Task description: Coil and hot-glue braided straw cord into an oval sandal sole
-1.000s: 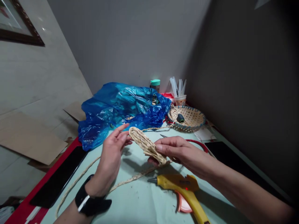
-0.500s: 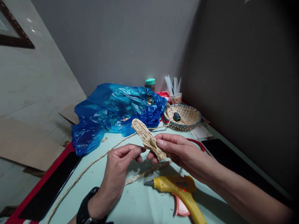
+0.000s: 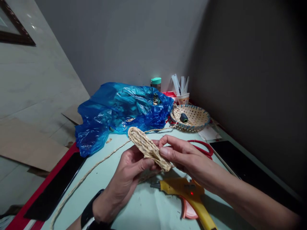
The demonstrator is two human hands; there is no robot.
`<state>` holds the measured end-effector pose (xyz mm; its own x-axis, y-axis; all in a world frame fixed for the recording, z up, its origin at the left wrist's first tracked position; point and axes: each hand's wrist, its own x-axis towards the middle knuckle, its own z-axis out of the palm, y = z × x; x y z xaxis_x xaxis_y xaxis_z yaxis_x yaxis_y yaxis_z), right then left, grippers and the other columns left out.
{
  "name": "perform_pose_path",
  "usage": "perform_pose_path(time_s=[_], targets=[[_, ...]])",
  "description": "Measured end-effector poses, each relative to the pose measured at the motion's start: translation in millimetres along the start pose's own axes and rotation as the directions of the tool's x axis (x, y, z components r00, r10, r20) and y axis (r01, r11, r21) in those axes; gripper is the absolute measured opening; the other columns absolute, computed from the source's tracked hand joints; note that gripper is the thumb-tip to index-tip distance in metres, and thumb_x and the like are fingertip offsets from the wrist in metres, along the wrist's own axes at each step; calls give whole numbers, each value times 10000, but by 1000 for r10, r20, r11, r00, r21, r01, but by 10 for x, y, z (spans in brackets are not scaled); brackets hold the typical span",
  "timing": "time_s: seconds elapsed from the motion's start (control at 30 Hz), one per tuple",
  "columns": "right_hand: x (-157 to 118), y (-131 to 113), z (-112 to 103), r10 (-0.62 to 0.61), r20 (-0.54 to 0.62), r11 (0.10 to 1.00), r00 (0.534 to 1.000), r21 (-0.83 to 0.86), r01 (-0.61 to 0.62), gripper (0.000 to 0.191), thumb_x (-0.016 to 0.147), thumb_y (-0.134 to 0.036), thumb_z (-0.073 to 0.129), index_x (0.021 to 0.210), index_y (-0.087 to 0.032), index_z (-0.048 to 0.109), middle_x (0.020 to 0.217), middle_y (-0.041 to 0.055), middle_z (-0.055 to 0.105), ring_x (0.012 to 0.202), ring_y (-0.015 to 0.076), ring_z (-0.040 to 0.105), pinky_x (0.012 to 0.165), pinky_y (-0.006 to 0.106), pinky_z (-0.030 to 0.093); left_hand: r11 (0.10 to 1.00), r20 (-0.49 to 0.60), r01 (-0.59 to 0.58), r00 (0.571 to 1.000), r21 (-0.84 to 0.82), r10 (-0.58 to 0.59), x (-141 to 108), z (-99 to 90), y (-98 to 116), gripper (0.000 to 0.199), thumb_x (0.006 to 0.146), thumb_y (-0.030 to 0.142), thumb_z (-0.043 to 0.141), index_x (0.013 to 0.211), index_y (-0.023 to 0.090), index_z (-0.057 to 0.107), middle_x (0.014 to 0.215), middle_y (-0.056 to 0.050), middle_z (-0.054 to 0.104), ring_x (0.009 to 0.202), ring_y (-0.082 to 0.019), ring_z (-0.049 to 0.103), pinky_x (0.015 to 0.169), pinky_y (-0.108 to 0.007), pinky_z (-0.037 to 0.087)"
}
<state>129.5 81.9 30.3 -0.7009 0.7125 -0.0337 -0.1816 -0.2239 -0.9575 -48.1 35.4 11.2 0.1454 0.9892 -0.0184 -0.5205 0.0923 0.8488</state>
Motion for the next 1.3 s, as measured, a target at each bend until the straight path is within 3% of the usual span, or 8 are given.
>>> perform_pose_path(time_s=[0.1,0.27,0.37,0.5,0.73,1.03,1.17,1.3], targets=[[0,-1,-24,-57,-34,989,998,-136,52,184,991,-368,623,922,-203,583,982,-19,629,889,109,556,756,198,398,1000,-12,-21,1000,6,21,-12,-24,4,250,810,164,785,1057,194,785,995,-52,760,866,-155,679,842,-251,554],[-14,-5,-26,-150,-119,948,982,-299,108,241,1004,-442,583,953,-213,640,924,-12,616,871,134,536,762,234,391,998,-94,-42,994,55,47,8,-27,1,177,803,140,781,977,174,782,899,-35,731,719,-114,627,645,-195,532],[-25,-11,-46,-179,-202,941,963,-322,108,223,988,-442,606,976,-222,642,941,-6,629,884,152,539,747,249,384,996,-96,-61,993,65,67,19,-2,16,153,789,118,788,933,169,780,850,-21,722,613,-89,604,573,-187,524],[-4,-21,-132,-230,-263,954,937,-250,164,189,966,-415,641,998,-229,657,1013,5,624,985,169,540,843,262,386,999,-86,-33,996,41,36,-8,15,45,158,794,136,791,950,158,782,783,-20,720,551,-74,615,571,-173,523],[49,-59,-185,-250,-273,962,929,-176,207,266,920,-374,660,765,-182,560,782,1,474,735,138,438,687,253,375,1000,-62,-16,998,17,17,-26,22,53,158,775,112,796,927,151,786,726,-9,691,550,-72,598,523,-158,515],[100,-145,-436,-376,-381,923,844,-234,306,465,962,-454,578,639,-205,354,622,-54,209,557,117,155,512,268,207,1000,-131,9,991,5,-8,-18,25,45,229,694,139,868,906,136,784,605,1,671,504,-81,593,485,-154,502],[62,-113,-355,-365,-298,899,882,-360,250,475,961,-438,624,618,-190,406,610,-44,313,553,104,254,525,267,247,1000,-109,13,994,14,-12,-14,35,55,220,694,151,873,891,131,776,594,1,670,493,-76,583,477,-151,501],[-39,-134,-167,-363,-140,838,921,-482,256,187,942,-305,668,811,-191,601,764,-23,545,695,115,483,634,247,379,999,-79,14,997,33,-11,-11,29,39,158,753,157,834,895,147,764,654,-8,687,514,-85,595,466,-162,511]])
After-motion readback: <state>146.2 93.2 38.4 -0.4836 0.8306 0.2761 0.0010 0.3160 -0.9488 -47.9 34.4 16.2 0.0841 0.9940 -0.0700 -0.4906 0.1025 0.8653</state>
